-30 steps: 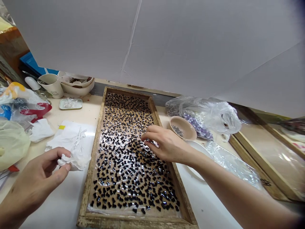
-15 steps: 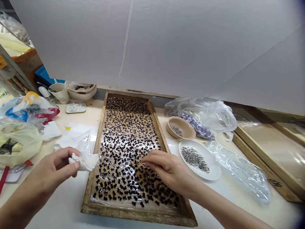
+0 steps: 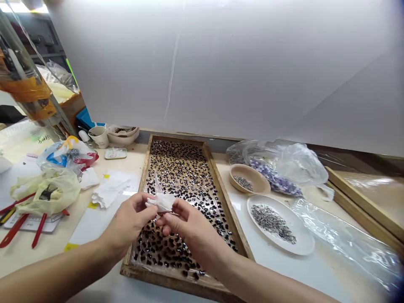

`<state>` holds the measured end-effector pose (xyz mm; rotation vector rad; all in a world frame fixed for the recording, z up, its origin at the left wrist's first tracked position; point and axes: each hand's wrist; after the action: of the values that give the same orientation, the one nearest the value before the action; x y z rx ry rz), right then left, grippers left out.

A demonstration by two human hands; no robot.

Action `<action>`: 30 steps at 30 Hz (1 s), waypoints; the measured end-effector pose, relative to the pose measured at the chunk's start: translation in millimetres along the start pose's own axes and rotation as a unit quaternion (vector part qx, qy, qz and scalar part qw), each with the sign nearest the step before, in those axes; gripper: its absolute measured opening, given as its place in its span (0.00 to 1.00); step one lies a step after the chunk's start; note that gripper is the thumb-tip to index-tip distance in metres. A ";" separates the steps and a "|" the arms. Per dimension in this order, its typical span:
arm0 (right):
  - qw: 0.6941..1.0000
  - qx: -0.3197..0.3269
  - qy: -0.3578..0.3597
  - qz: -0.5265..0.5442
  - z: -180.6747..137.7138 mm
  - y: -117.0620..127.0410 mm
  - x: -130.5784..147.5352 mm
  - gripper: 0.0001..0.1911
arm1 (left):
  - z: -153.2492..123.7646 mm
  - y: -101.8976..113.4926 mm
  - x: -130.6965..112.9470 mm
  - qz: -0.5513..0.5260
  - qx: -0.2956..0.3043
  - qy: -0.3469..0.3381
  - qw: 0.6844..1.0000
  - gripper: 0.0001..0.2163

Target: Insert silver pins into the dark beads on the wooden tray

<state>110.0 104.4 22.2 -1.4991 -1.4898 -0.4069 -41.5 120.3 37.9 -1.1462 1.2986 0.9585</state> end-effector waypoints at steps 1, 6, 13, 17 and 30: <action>1.000 -0.008 0.009 0.011 1.0 0.0 2.4 0.19 | 2.1 -1.8 2.0 0.002 0.001 -0.012 1.000 0.07; 0.998 -0.007 0.038 0.048 6.2 4.0 9.5 0.15 | 9.9 -4.0 10.7 0.038 0.035 -0.072 0.996 0.07; 0.996 -0.034 0.076 0.013 14.8 13.2 6.4 0.14 | 15.3 -8.2 7.7 0.011 0.036 -0.071 0.997 0.07; 0.989 -0.072 0.116 -0.054 18.7 16.8 7.4 0.14 | 17.1 -11.9 2.7 -0.056 0.016 -0.042 0.997 0.09; 0.965 -0.131 0.181 -0.139 11.6 8.6 27.8 0.11 | 19.5 -13.6 2.2 -0.123 -0.031 -0.033 0.991 0.14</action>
<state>119.1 131.5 35.0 -1.3224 -1.3889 -1.0244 -24.0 136.3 35.5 -1.2778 1.0519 0.8506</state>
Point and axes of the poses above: each hand's wrist, its own z-axis towards the middle knuckle, its own y-axis out of the back of the hand, x = y × z, and after that the axes turned 15 degrees about -y, right-handed
